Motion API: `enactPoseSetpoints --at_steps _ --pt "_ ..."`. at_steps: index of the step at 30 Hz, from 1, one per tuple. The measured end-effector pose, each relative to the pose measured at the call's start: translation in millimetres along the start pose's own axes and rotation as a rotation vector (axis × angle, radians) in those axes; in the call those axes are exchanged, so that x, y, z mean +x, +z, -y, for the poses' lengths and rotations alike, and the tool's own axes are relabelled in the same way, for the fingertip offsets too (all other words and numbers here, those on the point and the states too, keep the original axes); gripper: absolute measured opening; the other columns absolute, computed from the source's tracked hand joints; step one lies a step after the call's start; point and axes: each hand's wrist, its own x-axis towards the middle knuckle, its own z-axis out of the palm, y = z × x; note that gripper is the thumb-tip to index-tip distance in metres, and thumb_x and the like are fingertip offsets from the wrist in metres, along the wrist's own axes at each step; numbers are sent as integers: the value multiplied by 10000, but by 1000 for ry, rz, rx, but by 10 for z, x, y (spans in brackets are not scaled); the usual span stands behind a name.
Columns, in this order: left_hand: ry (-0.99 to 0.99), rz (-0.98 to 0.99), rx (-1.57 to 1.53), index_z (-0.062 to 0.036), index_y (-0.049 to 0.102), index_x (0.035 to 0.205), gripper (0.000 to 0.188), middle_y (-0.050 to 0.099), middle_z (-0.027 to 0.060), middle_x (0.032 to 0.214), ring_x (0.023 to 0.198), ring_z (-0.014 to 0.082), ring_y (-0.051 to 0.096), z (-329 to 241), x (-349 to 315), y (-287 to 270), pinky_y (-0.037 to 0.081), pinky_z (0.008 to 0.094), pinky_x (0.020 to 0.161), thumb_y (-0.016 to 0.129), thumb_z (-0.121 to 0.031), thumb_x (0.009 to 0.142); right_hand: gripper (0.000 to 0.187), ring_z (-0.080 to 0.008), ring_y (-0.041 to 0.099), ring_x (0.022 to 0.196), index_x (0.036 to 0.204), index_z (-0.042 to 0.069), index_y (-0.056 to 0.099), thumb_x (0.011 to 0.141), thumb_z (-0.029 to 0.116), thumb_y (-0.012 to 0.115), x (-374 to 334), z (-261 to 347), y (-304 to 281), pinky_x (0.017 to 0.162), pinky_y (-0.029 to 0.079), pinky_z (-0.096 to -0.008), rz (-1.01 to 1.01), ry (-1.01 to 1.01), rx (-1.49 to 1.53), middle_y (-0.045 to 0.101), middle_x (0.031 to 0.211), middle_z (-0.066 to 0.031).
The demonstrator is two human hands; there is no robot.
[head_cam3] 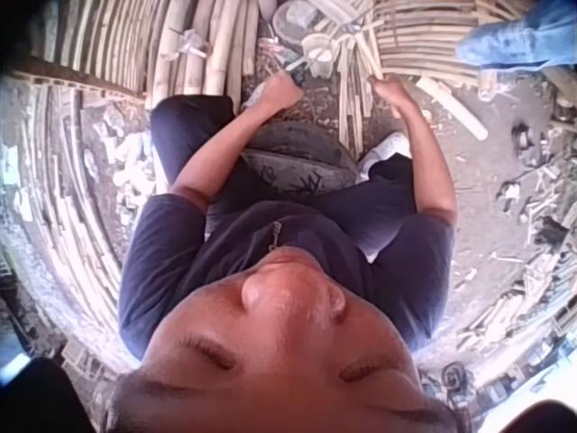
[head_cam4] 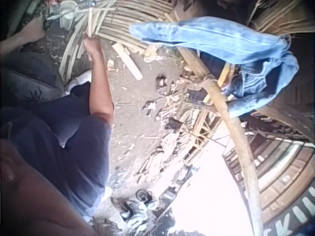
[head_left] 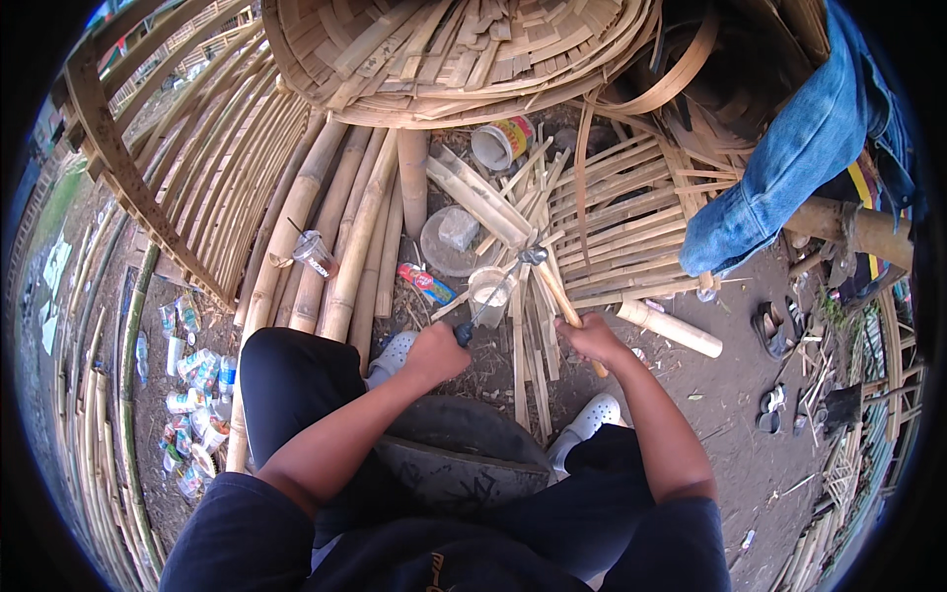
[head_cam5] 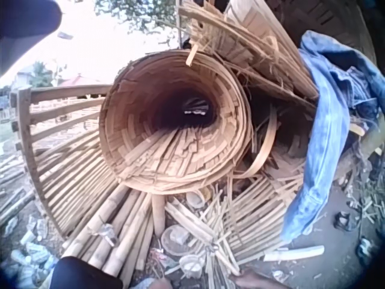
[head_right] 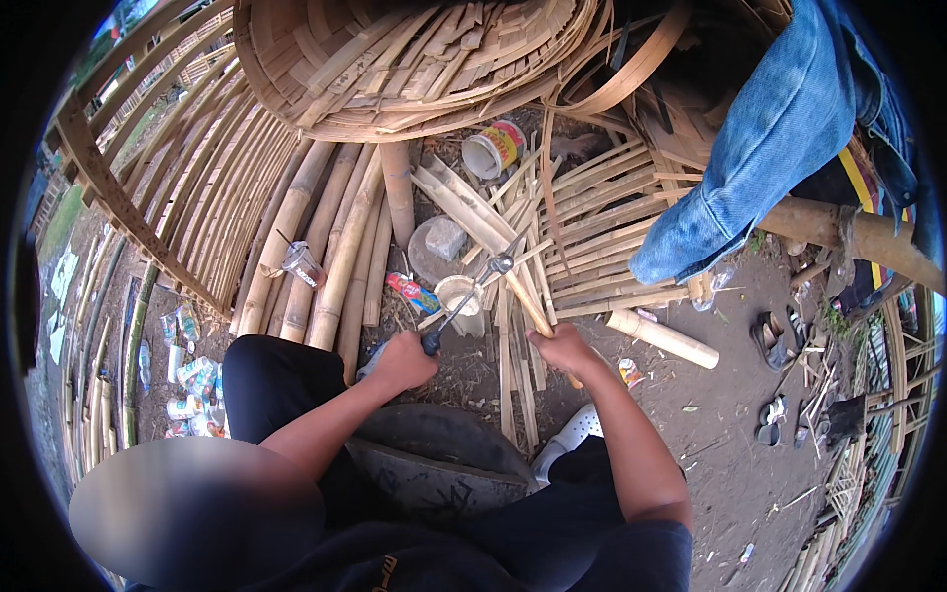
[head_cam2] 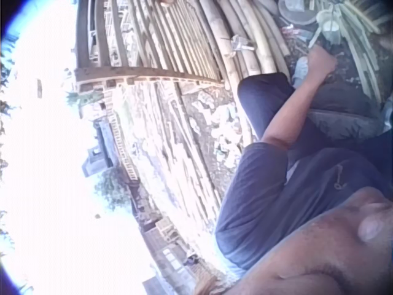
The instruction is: The person uses a hammer and a knife to split and sharpen bamboo strips on a wooden block.
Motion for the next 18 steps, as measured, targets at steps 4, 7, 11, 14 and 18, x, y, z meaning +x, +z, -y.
enactPoseSetpoints --at_steps 4,7,11,14,18 --pt "4 16 1 91 657 800 277 636 318 801 844 439 650 7 -8 14 528 480 770 629 -174 722 368 -137 466 417 699 46 473 902 314 624 26 -2 79 397 387 -322 25 86 74 458 522 -21" --pt "13 20 -4 94 654 802 284 637 317 807 849 438 651 19 20 61 528 480 774 633 -178 724 371 -147 460 404 698 29 493 906 311 614 85 -100 154 386 380 -339 -33 120 109 473 524 -32" --pt "27 -19 -14 90 655 803 276 636 317 794 831 440 653 37 25 36 530 482 764 633 -174 724 363 -156 460 403 733 2 529 879 318 634 92 -112 207 375 375 -345 39 191 -130 492 535 -44" --pt "33 12 2 86 658 801 270 634 316 782 813 444 652 39 -1 53 532 485 754 629 -172 723 360 -157 457 403 768 -13 550 854 321 654 59 -276 282 367 366 -341 88 235 -182 498 543 -54" --pt "40 38 17 84 656 794 276 634 315 787 804 447 650 -36 3 47 533 488 749 632 -179 713 359 -139 390 397 706 30 522 872 320 654 238 -580 418 361 332 -318 103 413 122 441 547 -36"
